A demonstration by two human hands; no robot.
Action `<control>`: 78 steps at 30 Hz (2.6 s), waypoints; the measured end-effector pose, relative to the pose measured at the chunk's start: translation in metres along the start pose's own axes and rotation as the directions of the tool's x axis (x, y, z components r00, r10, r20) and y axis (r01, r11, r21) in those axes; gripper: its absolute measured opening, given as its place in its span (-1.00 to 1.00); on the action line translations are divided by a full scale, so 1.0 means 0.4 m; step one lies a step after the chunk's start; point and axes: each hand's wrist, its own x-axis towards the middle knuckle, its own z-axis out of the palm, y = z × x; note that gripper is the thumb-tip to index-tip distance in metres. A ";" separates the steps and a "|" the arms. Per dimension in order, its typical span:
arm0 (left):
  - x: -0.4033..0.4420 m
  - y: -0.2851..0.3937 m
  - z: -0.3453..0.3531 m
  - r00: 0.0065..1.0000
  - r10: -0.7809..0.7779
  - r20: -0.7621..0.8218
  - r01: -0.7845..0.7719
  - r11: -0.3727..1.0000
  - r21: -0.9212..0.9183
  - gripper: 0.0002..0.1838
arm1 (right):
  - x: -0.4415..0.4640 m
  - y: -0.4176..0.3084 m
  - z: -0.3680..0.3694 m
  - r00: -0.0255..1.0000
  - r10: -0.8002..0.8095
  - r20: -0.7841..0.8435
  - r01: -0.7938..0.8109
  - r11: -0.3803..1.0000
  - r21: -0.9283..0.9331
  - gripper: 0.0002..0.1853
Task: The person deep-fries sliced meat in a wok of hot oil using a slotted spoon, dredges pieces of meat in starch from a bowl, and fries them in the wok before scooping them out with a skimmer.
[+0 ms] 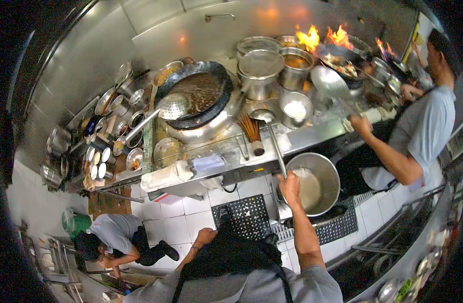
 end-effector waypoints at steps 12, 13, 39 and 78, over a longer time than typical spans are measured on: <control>0.021 -0.096 -0.591 0.961 0.117 0.250 0.067 0.781 -0.622 -0.62 | 0.397 -0.563 0.107 0.897 0.021 0.441 -0.441 0.085 0.893 -0.46; 0.044 -0.122 -0.658 0.982 0.186 0.014 -0.132 0.745 -0.654 -0.67 | 0.436 -0.609 0.123 0.896 0.040 0.442 -0.443 0.002 0.897 -0.51; 0.410 -0.174 -1.225 0.636 0.207 -0.743 -0.081 0.976 0.203 -0.67 | 0.163 -0.823 0.005 0.931 -0.057 0.360 -0.234 0.664 0.710 -0.56; -0.129 -0.182 -0.661 0.925 -0.310 -0.220 -0.273 -0.139 -0.952 -0.72 | 0.277 -0.849 0.179 0.670 -0.182 0.719 -0.525 0.570 0.633 -0.60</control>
